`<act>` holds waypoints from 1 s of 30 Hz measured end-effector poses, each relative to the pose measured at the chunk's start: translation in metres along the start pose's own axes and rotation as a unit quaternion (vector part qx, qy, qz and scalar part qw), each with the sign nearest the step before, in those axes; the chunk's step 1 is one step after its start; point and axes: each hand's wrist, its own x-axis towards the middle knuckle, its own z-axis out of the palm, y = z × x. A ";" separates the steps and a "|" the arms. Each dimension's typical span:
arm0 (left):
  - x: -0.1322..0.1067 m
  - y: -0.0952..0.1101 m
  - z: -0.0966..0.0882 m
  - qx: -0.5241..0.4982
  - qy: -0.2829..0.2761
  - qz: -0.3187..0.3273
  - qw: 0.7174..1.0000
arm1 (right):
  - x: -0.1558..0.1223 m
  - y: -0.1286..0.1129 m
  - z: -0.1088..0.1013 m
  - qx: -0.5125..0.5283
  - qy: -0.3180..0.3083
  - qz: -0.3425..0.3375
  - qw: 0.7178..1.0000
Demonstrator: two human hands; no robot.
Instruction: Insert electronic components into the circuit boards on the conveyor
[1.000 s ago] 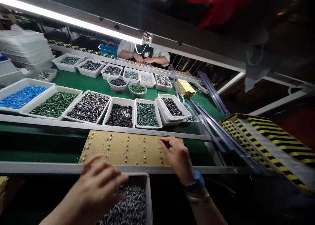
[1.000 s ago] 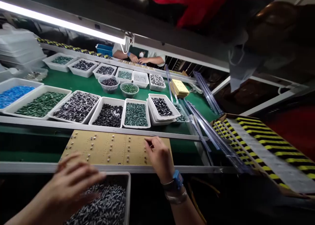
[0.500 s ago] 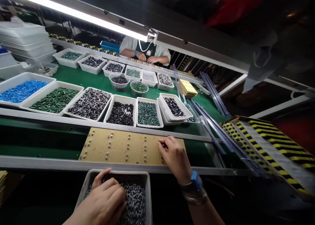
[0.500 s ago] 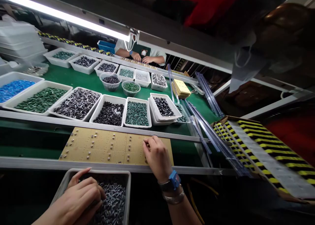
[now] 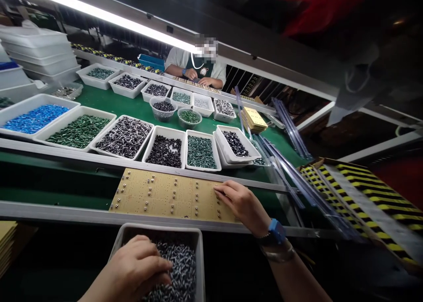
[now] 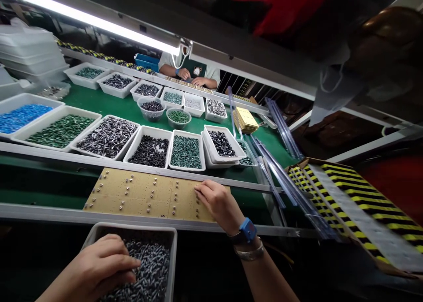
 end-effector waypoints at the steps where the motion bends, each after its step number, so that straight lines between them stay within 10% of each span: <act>1: 0.000 0.001 0.000 -0.002 0.002 -0.005 1.000 | -0.001 0.000 0.001 -0.007 0.006 -0.003 1.000; 30: 0.001 -0.006 -0.017 0.032 0.054 -0.078 0.995 | -0.002 0.005 0.002 -0.016 0.027 -0.022 0.999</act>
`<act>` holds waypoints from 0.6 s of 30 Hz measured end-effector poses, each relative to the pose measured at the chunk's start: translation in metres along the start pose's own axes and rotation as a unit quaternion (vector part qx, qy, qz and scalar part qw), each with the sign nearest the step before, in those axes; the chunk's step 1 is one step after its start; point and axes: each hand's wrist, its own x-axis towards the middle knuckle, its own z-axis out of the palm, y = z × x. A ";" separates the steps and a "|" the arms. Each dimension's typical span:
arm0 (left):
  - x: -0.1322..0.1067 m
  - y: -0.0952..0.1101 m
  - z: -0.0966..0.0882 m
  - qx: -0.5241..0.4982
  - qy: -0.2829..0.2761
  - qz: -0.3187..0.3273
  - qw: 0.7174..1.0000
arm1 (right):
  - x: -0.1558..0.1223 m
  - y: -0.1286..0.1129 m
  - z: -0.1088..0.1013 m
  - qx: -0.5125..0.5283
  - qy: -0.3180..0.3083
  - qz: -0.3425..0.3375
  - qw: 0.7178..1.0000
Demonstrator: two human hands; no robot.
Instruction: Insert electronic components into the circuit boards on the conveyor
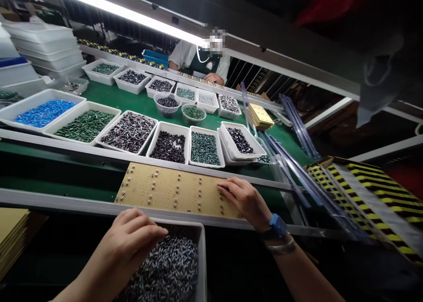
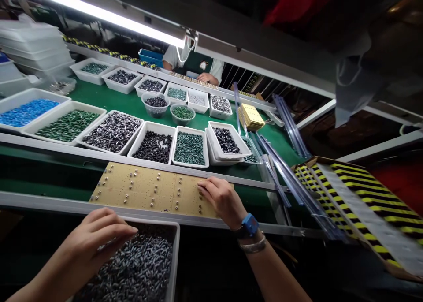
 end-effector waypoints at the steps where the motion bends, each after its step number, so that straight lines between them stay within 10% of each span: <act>1: 0.001 -0.003 -0.003 0.006 0.012 -0.002 1.000 | 0.000 0.000 0.001 -0.001 0.002 0.000 1.000; 10: 0.014 -0.032 -0.020 0.132 0.106 -0.054 0.984 | 0.000 -0.006 -0.003 -0.020 0.066 -0.040 0.997; 13: 0.025 -0.035 -0.021 0.181 0.129 -0.086 0.971 | -0.001 -0.051 0.004 0.017 0.082 -0.077 0.993; 18: 0.045 -0.036 -0.017 0.219 0.124 -0.122 0.960 | -0.011 -0.136 0.041 0.095 -0.063 -0.202 0.973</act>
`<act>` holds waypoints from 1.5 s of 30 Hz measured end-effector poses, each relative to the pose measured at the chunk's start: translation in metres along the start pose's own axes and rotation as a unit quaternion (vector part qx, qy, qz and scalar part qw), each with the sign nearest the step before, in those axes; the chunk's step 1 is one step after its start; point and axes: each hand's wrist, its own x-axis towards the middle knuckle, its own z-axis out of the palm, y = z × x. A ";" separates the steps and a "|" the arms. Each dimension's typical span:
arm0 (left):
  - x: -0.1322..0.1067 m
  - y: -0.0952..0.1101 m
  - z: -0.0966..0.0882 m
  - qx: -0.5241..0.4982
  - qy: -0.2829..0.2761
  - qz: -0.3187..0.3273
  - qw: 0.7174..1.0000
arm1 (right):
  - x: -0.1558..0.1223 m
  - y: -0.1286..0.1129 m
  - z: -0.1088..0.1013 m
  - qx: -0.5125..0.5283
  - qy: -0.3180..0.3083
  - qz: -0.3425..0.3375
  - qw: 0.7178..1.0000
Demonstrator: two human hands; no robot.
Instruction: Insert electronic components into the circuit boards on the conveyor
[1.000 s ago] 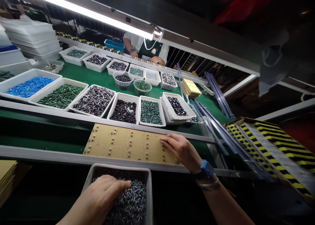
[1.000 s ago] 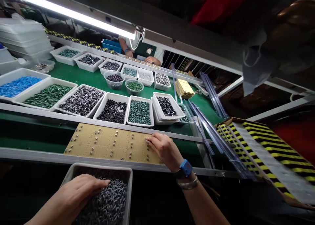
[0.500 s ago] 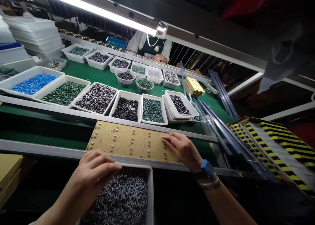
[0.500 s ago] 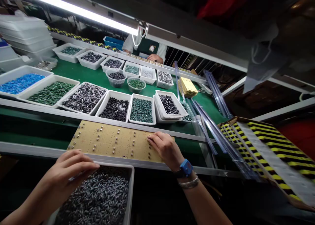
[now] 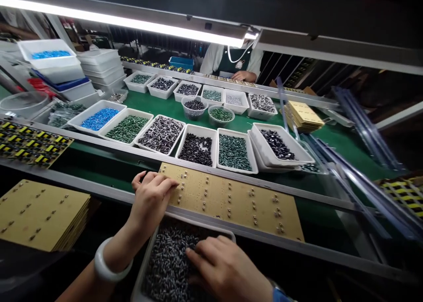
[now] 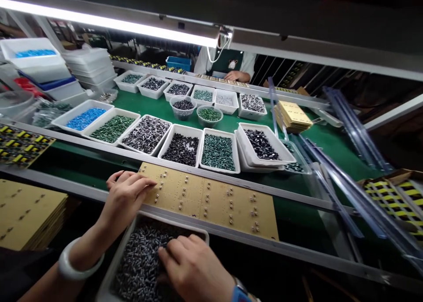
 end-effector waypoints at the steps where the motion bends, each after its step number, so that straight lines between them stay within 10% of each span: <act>1: 0.002 0.001 0.001 0.004 -0.002 -0.001 1.000 | 0.002 -0.007 0.009 0.012 -0.010 0.001 1.000; 39: 0.008 -0.019 -0.002 0.001 -0.024 0.108 0.994 | -0.012 -0.008 0.003 0.288 0.128 0.105 0.943; 45: -0.011 0.002 -0.012 0.002 0.017 0.131 0.991 | -0.038 0.026 -0.021 0.136 0.199 0.245 0.939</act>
